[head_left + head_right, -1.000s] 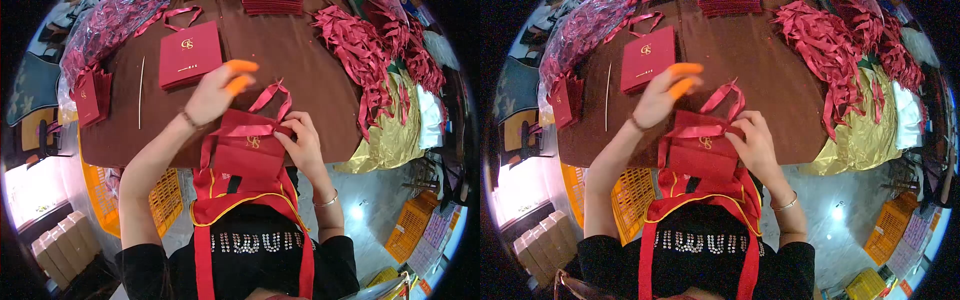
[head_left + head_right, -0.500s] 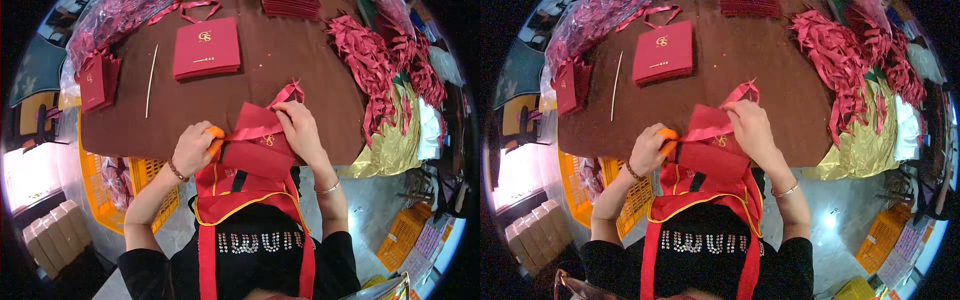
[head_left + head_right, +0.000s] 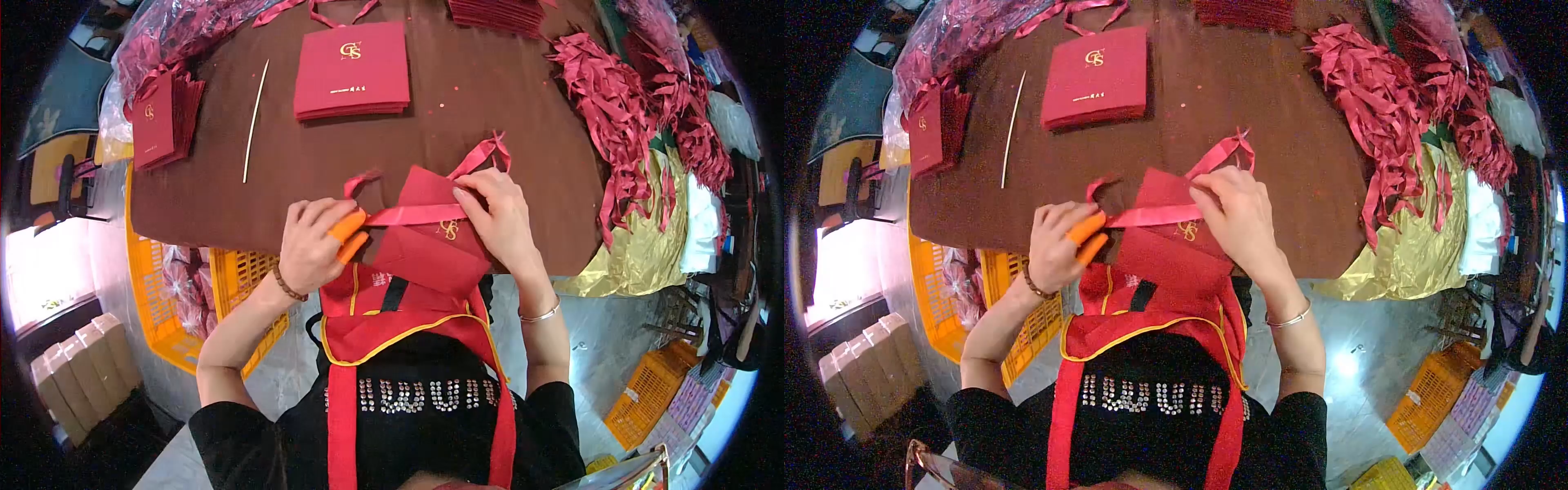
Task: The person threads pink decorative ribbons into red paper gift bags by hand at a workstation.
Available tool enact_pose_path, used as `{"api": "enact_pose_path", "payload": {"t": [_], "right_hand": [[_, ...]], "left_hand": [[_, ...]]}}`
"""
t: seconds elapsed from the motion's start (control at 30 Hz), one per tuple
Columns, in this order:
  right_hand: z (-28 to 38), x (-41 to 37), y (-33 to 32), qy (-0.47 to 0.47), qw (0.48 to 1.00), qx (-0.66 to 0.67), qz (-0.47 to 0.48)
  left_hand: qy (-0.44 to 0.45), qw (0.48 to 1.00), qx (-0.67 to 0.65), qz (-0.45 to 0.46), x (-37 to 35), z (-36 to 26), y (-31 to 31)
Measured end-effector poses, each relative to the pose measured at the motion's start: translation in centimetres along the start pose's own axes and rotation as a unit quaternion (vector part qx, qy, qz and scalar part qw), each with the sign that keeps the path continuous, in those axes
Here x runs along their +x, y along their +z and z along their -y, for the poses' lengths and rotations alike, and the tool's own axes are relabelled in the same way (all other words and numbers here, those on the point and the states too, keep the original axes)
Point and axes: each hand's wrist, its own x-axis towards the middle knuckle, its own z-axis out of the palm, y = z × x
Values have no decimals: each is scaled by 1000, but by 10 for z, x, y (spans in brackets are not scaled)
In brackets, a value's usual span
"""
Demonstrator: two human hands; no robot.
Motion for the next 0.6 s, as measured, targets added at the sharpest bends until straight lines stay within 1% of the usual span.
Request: {"api": "enact_pose_path", "payload": {"t": [0.03,0.1,0.13,0.17,0.23,0.3,0.37,0.4,0.43,0.5,0.53,0.57,0.6], "right_hand": [[1,0,0,0,1000,2,3],[5,1,0,12,1000,-1,2],[7,2,0,10,1000,0,3],[9,2,0,14,1000,-2,2],[11,2,0,19,1000,-3,-2],[12,1,0,47,999,-4,-1],[8,0,4,39,999,-10,-12],[7,-1,6,32,999,-17,-22],[7,-1,6,33,999,-17,-23],[9,0,5,18,999,-38,-5],[9,0,4,18,999,-39,-4],[11,0,3,19,999,-44,5],[11,1,2,19,998,-50,14]], "left_hand": [[-3,1000,0,1,-1,1,2],[-153,985,-62,-47,4,8,7],[-170,981,-45,-81,13,12,10],[-171,981,-43,-82,19,15,14],[-281,950,-107,-87,27,23,22],[-277,951,-106,-90,27,27,24],[-170,983,-4,-74,22,31,28],[-125,989,-4,-81,21,30,27],[-124,989,-4,-80,22,29,28],[-87,988,-9,-129,25,24,29],[-129,984,-40,-114,27,19,28],[-129,984,-40,-114,30,13,26],[-217,944,-211,-129,34,8,24]]}}
